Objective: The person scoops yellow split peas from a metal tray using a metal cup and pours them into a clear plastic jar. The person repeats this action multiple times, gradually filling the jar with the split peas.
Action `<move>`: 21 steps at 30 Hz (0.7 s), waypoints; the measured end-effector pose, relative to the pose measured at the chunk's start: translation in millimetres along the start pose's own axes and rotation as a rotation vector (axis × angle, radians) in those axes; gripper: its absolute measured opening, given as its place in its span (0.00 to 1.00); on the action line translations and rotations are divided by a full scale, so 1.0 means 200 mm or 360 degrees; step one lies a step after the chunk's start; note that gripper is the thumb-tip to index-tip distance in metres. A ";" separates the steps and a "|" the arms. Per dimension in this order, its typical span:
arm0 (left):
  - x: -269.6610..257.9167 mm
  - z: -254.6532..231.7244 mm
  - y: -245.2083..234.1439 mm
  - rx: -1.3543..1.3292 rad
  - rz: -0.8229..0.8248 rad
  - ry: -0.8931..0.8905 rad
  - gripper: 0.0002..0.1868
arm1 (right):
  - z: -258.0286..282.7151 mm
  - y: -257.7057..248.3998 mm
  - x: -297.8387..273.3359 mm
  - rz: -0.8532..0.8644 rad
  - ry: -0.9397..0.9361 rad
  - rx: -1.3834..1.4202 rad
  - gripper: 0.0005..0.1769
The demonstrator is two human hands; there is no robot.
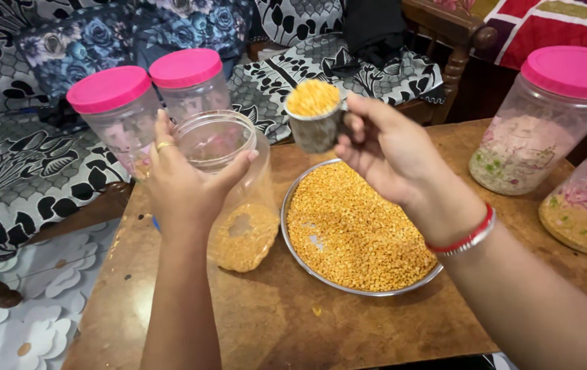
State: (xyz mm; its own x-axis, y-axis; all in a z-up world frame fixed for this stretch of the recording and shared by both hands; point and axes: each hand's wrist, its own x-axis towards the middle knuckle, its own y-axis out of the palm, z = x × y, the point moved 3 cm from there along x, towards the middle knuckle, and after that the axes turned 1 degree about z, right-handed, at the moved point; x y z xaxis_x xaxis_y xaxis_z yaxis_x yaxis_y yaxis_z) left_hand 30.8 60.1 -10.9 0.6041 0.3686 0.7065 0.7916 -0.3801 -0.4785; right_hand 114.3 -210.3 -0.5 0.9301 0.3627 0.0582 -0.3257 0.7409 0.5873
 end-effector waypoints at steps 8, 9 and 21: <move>-0.01 0.00 0.02 0.0044 -0.0066 0.0046 0.69 | 0.06 0.28 0.20 0.0177 0.0013 -0.0157 0.18; -0.01 0.00 0.02 0.0042 -0.0077 0.0062 0.69 | 0.05 0.30 0.22 0.0165 0.0015 -0.0204 0.17; -0.02 0.01 0.02 -0.0001 -0.0095 0.0118 0.67 | -0.03 0.39 0.34 0.0296 -0.0144 -0.0624 0.14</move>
State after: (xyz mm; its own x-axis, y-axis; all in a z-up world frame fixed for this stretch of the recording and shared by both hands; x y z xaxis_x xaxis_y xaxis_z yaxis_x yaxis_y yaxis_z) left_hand 32.0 58.0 -16.2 0.5474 0.3265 0.7706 0.8259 -0.3597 -0.4342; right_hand 150.9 -125.0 45.1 0.8551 0.4719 0.2148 -0.5124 0.8325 0.2108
